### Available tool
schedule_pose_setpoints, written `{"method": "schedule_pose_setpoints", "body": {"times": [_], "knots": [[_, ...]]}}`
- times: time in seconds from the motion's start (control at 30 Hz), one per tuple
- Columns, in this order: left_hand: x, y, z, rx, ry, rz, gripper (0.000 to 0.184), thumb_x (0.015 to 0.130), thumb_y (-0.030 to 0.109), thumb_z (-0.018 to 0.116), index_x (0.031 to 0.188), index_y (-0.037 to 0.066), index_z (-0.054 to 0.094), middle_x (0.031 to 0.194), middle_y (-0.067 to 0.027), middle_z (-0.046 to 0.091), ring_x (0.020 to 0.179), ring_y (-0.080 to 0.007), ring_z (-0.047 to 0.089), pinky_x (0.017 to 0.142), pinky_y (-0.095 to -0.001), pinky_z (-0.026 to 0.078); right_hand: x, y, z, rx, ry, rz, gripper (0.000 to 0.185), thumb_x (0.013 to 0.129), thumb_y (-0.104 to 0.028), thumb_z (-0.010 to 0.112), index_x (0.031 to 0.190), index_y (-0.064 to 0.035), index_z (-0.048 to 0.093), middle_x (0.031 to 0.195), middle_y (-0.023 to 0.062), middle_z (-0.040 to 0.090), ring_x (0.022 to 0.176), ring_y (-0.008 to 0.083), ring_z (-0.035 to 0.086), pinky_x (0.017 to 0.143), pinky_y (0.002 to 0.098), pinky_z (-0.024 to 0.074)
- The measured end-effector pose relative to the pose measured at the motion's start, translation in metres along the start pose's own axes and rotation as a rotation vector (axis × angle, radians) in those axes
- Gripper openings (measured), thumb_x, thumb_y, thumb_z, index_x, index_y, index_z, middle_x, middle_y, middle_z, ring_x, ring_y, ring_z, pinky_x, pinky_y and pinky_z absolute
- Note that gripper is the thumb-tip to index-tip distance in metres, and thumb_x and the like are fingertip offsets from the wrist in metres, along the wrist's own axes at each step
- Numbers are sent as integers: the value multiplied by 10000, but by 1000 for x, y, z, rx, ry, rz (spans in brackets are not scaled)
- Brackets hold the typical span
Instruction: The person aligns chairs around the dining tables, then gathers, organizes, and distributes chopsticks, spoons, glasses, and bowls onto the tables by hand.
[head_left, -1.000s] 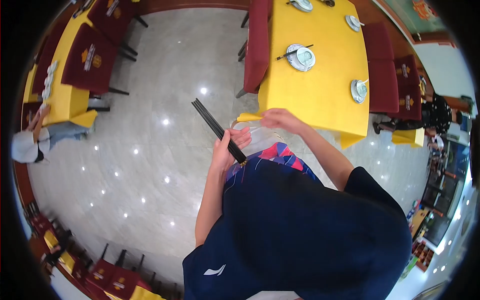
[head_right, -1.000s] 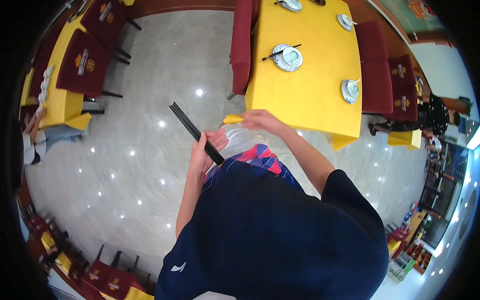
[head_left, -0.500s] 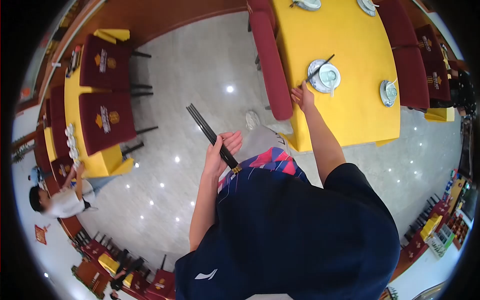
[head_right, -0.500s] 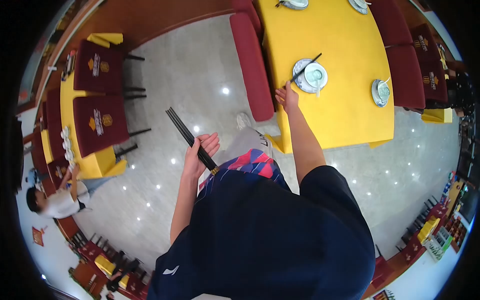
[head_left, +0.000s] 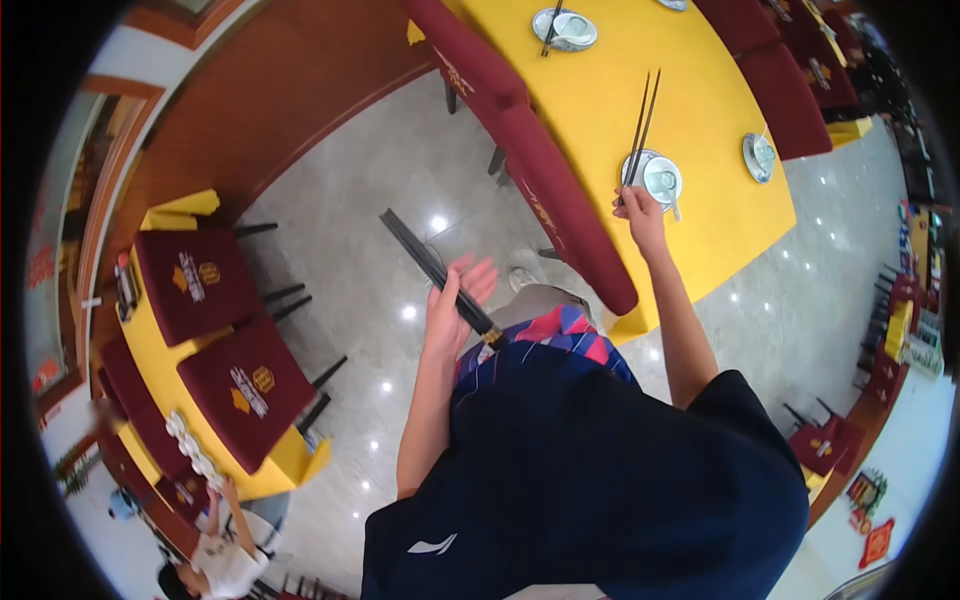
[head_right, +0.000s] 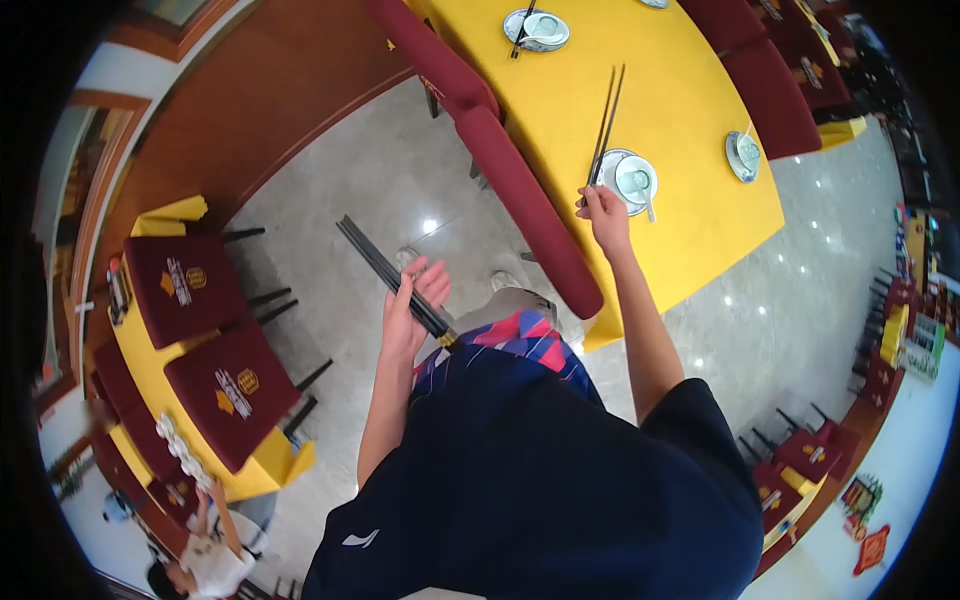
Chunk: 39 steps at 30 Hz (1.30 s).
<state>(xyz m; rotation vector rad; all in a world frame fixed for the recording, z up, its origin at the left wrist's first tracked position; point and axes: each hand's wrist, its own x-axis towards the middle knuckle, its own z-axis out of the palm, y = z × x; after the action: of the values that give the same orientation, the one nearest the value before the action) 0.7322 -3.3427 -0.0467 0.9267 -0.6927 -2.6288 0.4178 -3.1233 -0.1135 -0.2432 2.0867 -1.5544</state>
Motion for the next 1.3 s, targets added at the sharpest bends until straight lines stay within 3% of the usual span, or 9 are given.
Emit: {"method": "schedule_pose_setpoints", "body": {"times": [0.17,0.33,0.5,0.63,0.7,0.9,1.0,1.1,1.3], "knots": [[47,94,11,13,-246,21,534,1041,324,359,1462,13,250,1416,-288,399,1284,-373,469,1059,-459,412,-73,-142,119,-34,-260,-61,204,980,-168,528,971,11,627,788,35,627,658,89,592,635,238,493],[77,150,-2,-64,-403,-9,550,1044,313,341,1493,36,188,1461,-261,354,1338,-369,405,1103,-466,359,-116,-159,239,-112,-401,1,185,964,-170,567,958,-6,652,695,30,616,614,74,587,570,255,482],[105,187,-16,-2,-416,-88,479,1044,215,362,1470,20,263,1434,-241,403,1296,-341,460,1073,-446,406,-105,-175,288,-311,-442,28,182,922,-186,604,941,-12,652,720,110,644,593,178,623,575,321,492],[138,198,-24,29,-358,-180,451,1019,179,443,1419,-5,343,1350,-229,497,1193,-320,552,1017,-447,467,-74,-187,292,-400,-460,-20,181,900,-196,620,926,-21,656,726,143,640,606,227,636,584,350,493],[159,206,-31,21,-357,-203,433,1015,176,453,1394,-14,365,1337,-233,508,1177,-323,563,1008,-460,473,-48,-202,288,-388,-362,-245,175,937,-171,583,942,-13,660,754,82,640,612,134,620,564,290,485],[229,244,-31,87,-227,-196,341,998,169,490,1256,-49,443,1288,-279,522,1158,-364,569,1018,-515,459,155,-166,210,80,345,85,222,926,-206,565,913,0,647,804,48,657,641,88,594,531,230,447],[262,266,-20,152,-124,-244,339,998,168,491,1255,-47,439,1295,-287,513,1170,-368,560,1025,-530,447,251,-104,176,302,337,449,466,958,-349,553,1242,19,518,1108,143,620,873,193,641,716,307,514],[288,289,-5,155,-36,-262,271,1001,177,486,1191,-15,460,1309,-302,494,1188,-375,545,1039,-538,430,309,-59,157,372,308,525,573,961,-394,549,1348,5,411,1277,187,526,1031,256,614,823,356,507],[354,326,43,256,82,-216,215,1013,190,465,1125,7,468,1311,-300,493,1193,-368,545,1058,-521,418,365,-27,152,766,199,565,504,965,-349,564,1290,22,459,1211,172,569,1027,231,611,833,338,506]]}}
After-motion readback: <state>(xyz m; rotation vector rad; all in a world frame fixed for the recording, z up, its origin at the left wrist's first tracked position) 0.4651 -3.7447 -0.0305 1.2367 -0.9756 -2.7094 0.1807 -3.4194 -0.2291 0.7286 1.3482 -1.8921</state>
